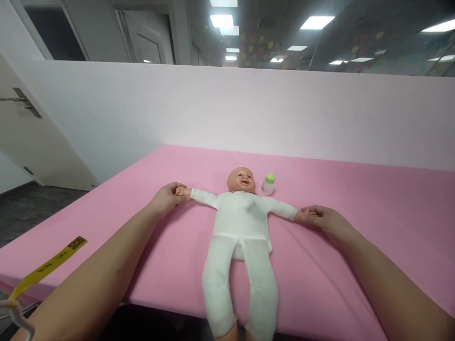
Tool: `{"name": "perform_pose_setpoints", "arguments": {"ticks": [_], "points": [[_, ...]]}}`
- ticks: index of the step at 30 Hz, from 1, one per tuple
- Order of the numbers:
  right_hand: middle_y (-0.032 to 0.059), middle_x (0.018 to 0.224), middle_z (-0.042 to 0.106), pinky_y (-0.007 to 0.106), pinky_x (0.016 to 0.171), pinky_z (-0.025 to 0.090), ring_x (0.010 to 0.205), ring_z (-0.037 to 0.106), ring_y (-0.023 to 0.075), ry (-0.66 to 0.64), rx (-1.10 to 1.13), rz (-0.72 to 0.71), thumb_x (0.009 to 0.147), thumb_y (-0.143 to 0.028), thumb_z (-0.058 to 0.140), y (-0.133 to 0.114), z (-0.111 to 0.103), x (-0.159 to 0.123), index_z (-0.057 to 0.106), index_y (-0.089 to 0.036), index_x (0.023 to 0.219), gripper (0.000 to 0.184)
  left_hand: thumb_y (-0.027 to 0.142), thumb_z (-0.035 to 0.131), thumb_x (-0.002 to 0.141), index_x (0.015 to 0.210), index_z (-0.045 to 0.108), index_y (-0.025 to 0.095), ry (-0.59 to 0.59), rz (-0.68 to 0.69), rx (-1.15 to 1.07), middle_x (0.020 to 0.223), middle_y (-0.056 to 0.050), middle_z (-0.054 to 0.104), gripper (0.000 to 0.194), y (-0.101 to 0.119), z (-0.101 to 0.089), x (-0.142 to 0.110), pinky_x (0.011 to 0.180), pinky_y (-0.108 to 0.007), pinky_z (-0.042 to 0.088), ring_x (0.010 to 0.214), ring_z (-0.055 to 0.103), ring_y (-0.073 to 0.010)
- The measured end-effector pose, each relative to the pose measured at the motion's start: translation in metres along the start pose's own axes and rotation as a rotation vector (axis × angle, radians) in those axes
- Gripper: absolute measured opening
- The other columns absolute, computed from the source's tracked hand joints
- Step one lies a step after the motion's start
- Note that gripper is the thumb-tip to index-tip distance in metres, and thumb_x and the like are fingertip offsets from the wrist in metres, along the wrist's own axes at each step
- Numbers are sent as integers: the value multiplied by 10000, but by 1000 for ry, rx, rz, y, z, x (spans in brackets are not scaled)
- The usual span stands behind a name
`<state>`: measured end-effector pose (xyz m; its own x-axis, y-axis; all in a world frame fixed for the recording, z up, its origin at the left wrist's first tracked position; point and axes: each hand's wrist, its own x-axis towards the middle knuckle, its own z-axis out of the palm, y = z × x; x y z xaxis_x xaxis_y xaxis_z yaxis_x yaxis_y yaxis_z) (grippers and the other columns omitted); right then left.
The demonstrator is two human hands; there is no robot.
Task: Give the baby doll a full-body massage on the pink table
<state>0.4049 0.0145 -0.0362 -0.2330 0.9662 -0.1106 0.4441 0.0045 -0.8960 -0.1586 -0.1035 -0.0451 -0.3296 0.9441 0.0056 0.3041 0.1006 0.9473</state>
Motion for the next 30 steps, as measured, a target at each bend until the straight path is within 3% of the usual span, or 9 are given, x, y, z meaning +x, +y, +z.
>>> {"name": "perform_pose_setpoints", "arguments": {"ticks": [3,8,14,18,21,26,30], "points": [[80,930,720,319,691,550,812,664,227,-81,129,38,721,-502,903,9,-1,7,743,-185,931,413,395,902,618,1120,698,154,-18,-36,-157,911,-69,689,592,-8,0,5,624,-258,473,711,598,-146],[19,794,625,249,530,455,608,520,118,-76,293,17,739,-457,923,20,-3,13,711,-180,949,407,327,904,667,1172,690,142,-82,-111,-368,1017,-106,704,579,-12,-1,8,705,-299,553,782,663,-164],[62,974,682,245,642,592,721,622,140,-67,531,40,723,-381,946,24,-9,17,731,-215,1115,477,203,853,764,1206,697,144,-81,-149,-479,1087,-113,710,472,-13,-2,9,736,-267,593,830,700,-150],[96,1111,701,277,745,641,804,674,173,-100,526,65,750,-377,915,23,-12,17,736,-231,1177,485,223,826,815,1184,710,122,-85,-174,-487,1042,-128,727,400,-17,-3,12,717,-268,612,785,705,-144],[104,1081,702,289,741,635,807,664,181,-121,490,59,739,-403,919,18,-10,13,747,-218,1121,458,234,818,828,1185,714,109,-75,-181,-476,1060,-146,733,392,-23,-6,15,733,-279,630,787,717,-152],[55,875,642,254,600,531,689,557,136,-102,458,28,708,-463,937,14,-2,11,720,-178,1002,463,251,792,859,1209,715,104,-81,-190,-470,1130,-169,735,387,-30,-11,20,797,-304,654,868,742,-186],[8,741,558,231,509,408,615,461,107,-67,469,11,768,-569,871,17,1,14,684,-165,895,463,257,742,897,1250,698,89,-69,-200,-485,1170,-187,728,393,-30,-12,21,825,-335,664,911,750,-210]]}}
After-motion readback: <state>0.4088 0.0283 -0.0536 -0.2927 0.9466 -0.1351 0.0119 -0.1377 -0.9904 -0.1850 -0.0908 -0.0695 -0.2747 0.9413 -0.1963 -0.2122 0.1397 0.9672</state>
